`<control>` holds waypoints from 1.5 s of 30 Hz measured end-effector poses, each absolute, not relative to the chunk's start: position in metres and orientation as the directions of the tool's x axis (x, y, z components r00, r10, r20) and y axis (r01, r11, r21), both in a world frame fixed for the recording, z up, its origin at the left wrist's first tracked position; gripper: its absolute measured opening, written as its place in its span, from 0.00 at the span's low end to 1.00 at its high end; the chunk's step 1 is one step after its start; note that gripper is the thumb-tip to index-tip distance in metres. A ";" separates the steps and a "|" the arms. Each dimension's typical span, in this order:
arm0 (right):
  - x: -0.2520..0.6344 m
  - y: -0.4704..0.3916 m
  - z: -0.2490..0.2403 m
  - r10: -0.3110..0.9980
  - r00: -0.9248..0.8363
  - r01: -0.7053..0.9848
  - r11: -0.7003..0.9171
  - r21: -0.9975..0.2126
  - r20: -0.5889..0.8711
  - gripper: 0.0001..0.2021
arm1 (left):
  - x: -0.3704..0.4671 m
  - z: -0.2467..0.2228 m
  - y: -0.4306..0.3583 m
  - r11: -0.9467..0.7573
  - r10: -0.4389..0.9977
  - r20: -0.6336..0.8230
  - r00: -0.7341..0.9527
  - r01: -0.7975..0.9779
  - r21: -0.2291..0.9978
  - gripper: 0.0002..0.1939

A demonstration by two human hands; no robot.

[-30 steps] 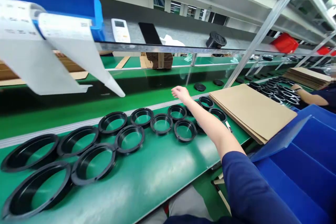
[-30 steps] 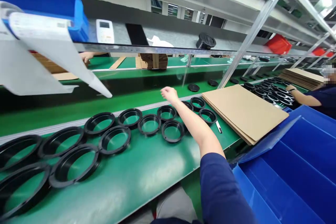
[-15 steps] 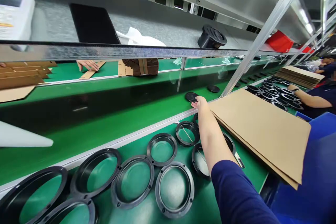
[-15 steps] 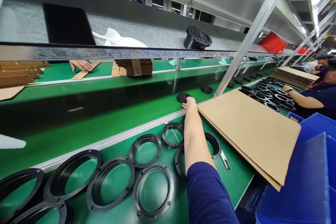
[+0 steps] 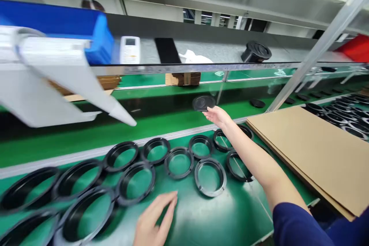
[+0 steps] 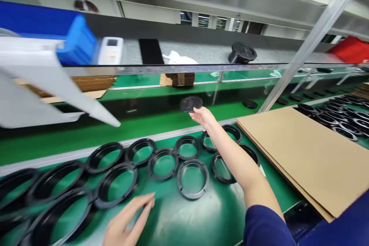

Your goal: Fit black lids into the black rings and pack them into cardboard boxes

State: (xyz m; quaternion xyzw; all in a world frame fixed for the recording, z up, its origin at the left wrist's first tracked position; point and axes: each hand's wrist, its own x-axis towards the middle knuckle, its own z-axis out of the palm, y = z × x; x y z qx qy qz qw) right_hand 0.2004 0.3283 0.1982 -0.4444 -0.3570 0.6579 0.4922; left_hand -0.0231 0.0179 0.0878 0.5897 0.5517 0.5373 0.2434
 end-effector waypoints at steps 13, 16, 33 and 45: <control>0.106 0.014 0.143 0.597 -0.783 -0.310 -0.618 -0.723 -0.175 0.17 | -0.042 0.119 -0.014 -0.180 0.979 0.080 -0.185 -0.626 0.759 0.44; 0.109 -0.008 0.119 0.644 -0.737 -0.215 -0.512 -0.832 -0.206 0.30 | -0.047 0.115 -0.034 -0.069 0.991 -0.052 -0.125 -0.799 0.597 0.42; 0.166 -0.006 0.083 0.708 -0.451 0.402 0.705 -0.584 0.544 0.29 | -0.001 0.116 -0.057 0.374 0.897 -0.394 0.202 -0.822 0.430 0.31; 0.180 -0.003 0.087 0.839 -0.339 0.198 0.505 -0.840 0.425 0.29 | 0.006 0.112 -0.044 0.401 0.866 -0.451 0.215 -0.837 0.372 0.34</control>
